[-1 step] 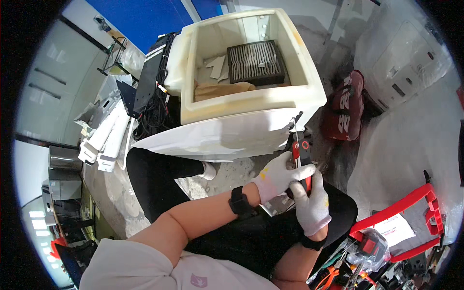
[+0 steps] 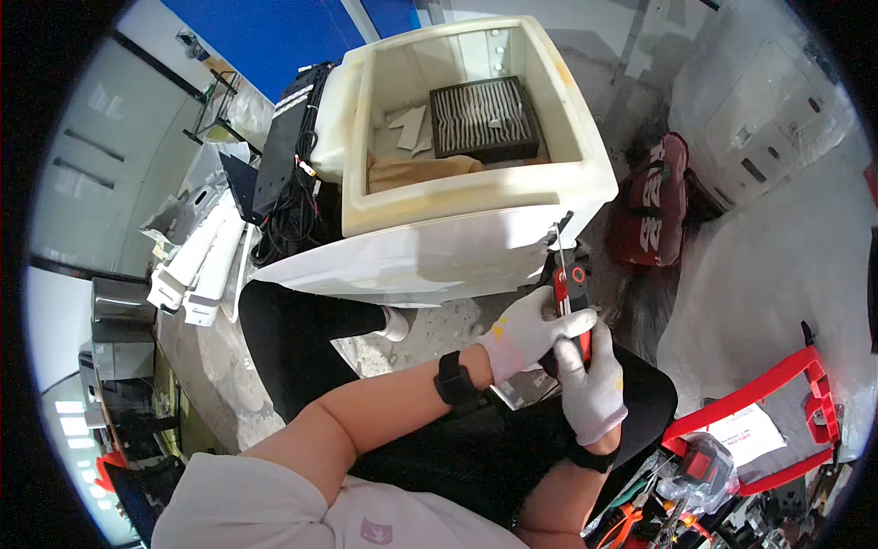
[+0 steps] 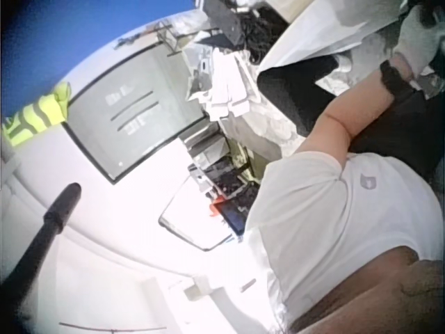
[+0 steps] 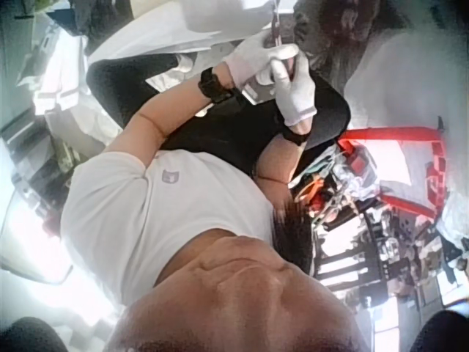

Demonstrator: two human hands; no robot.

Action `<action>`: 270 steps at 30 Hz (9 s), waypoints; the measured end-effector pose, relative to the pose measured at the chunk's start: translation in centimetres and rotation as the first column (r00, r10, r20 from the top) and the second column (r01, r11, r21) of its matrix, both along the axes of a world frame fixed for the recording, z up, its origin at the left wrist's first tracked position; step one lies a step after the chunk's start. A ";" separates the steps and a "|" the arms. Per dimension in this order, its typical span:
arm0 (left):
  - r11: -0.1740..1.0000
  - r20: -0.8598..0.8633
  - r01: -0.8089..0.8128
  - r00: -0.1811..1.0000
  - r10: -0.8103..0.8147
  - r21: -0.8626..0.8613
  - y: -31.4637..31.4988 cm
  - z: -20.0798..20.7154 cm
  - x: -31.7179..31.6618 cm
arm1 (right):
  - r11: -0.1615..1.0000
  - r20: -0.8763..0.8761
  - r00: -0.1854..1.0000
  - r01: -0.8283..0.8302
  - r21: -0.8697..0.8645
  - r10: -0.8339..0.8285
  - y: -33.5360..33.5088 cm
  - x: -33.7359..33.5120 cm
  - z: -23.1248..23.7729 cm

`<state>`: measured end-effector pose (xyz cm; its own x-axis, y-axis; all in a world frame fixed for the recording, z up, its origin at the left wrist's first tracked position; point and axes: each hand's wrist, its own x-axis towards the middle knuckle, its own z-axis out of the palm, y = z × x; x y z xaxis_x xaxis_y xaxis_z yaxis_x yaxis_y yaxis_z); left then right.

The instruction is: The person is working on a robotic device, connecting internal wiring and adjusting the plastic housing using a multi-tool.

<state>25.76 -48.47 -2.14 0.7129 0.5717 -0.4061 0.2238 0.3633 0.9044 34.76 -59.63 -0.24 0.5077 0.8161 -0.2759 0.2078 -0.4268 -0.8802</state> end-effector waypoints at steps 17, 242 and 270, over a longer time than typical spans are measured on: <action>0.849 0.535 0.211 0.840 0.096 -0.485 0.7 -3.1 1.0 | 0.959 -0.759 0.651 0.226 0.174 -0.015 0.5 0.0 -2.5; 0.691 0.414 0.152 0.881 0.229 -0.706 2.5 -3.2 0.6 | 0.975 -0.163 0.967 0.209 0.073 -0.195 0.6 -2.3 0.1; 0.871 0.355 -0.072 0.894 0.272 -0.486 0.3 -1.3 1.1 | 0.928 0.232 0.906 0.308 0.211 -0.353 0.5 -2.2 -0.4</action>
<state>26.90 -48.22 -3.46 0.7758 0.5257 -0.3489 -0.2253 0.7474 0.6251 32.59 -59.15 -0.60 0.7912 0.6110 0.0278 0.3121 -0.3641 -0.8775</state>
